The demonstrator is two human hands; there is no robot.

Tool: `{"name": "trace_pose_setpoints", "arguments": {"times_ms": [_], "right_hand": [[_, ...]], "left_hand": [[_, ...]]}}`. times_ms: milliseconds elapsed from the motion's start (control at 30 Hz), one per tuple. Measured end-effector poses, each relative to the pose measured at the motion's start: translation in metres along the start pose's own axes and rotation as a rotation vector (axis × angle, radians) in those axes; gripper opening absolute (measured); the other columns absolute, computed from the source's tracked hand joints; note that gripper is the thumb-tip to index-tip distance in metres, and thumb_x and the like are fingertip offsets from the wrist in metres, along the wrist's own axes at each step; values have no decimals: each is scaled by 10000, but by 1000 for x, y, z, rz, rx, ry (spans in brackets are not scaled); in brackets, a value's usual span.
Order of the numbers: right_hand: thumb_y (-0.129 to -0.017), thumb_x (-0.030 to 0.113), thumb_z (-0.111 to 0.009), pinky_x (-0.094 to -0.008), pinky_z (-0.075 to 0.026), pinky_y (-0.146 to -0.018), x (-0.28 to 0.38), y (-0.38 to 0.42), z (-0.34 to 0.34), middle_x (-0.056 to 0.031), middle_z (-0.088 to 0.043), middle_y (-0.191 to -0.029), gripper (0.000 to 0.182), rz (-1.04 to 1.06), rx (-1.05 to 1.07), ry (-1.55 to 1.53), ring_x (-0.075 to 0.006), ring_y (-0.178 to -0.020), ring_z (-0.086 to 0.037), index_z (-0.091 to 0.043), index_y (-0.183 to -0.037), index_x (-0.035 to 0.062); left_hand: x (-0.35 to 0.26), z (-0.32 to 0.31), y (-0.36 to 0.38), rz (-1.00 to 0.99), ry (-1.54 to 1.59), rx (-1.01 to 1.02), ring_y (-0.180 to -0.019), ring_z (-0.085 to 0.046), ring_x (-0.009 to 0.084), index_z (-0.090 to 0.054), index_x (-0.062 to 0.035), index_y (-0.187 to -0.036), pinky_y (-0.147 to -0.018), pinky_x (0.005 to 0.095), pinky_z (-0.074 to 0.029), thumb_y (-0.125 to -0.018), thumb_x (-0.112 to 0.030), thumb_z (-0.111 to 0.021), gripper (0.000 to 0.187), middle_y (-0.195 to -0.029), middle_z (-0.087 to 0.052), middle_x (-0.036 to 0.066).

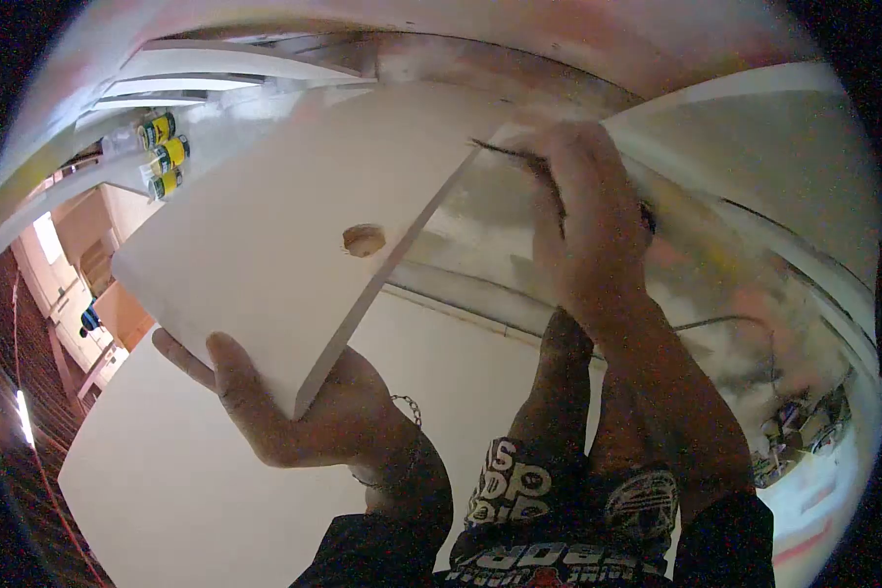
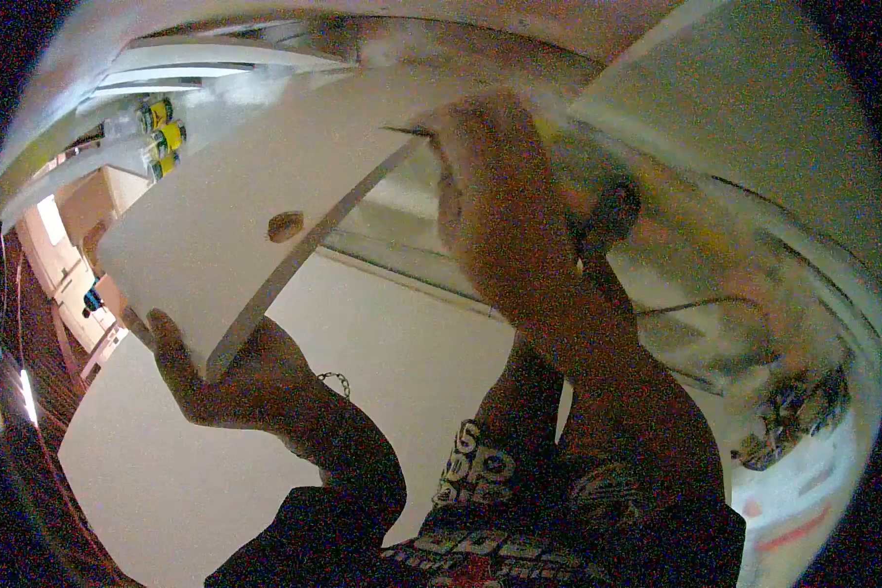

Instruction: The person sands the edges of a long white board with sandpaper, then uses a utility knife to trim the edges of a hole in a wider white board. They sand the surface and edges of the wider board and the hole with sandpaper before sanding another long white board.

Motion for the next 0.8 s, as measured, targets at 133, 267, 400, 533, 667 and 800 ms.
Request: {"name": "trace_pose_setpoints", "arguments": {"times_ms": [133, 267, 400, 533, 667, 800], "right_hand": [[-819, 58, -617, -462, -465, -863, 30, 2, -8, -156, -613, -1000, 294, 122, 15, -45, -363, -951, -576, -611, -1111, 29], [-792, 99, -642, -441, -470, -868, 50, -1, -16, -119, -607, -1005, 306, 158, 116, -27, -326, -959, -583, -645, -1092, 38], [-772, 93, -645, -437, -458, -893, 68, -1, -20, -119, -599, -1035, 351, 91, 261, 88, -322, -999, -568, -658, -1115, 21], [-809, 87, -618, -439, -454, -888, 67, 1, -14, -134, -581, -1048, 329, 114, 320, -48, -333, -1018, -558, -649, -1128, 16], [-904, 151, -570, -450, -487, -784, 64, 1, -28, -143, -579, -928, 210, 79, 308, -12, -323, -925, -583, -625, -1025, -11], [-892, 146, -582, -444, -493, -774, 78, -1, -13, -146, -581, -920, 211, 227, 309, 81, -327, -900, -582, -623, -1020, -17]], "left_hand": [[-18, 1, -7, -211, -58, -28, -1190, -605, 419, -568, 22, -1250, -957, 483, -554, -713, 33, -815, 591, -1236, -616, 276], [-25, -2, -9, -126, -32, 26, -1269, -500, 472, -526, 23, -1277, -978, 548, -525, -774, 53, -761, 556, -1337, -518, 326], [-16, -5, -4, 71, 137, -77, -1195, -600, 417, -573, 12, -1248, -956, 491, -552, -706, 49, -802, 590, -1351, -540, 319], [-27, -3, -5, -27, 59, -66, -1158, -623, 403, -590, 14, -1229, -953, 477, -558, -679, 69, -804, 593, -1336, -550, 318], [-27, 2, -4, 16, -27, -16, -1138, -634, 395, -611, 41, -1200, -944, 470, -565, -676, 38, -819, 563, -1315, -564, 317], [2, -6, 10, 310, 522, -217, -1102, -655, 385, -619, 53, -1193, -913, 469, -580, -700, -51, -857, 557, -1246, -616, 293]]}}
Point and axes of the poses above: each hand's wrist, its own y-axis away from the middle knuckle, its own z-axis out of the back of the hand, x = y × z, the point moved 4 cm from there along -y, towards the middle knuckle
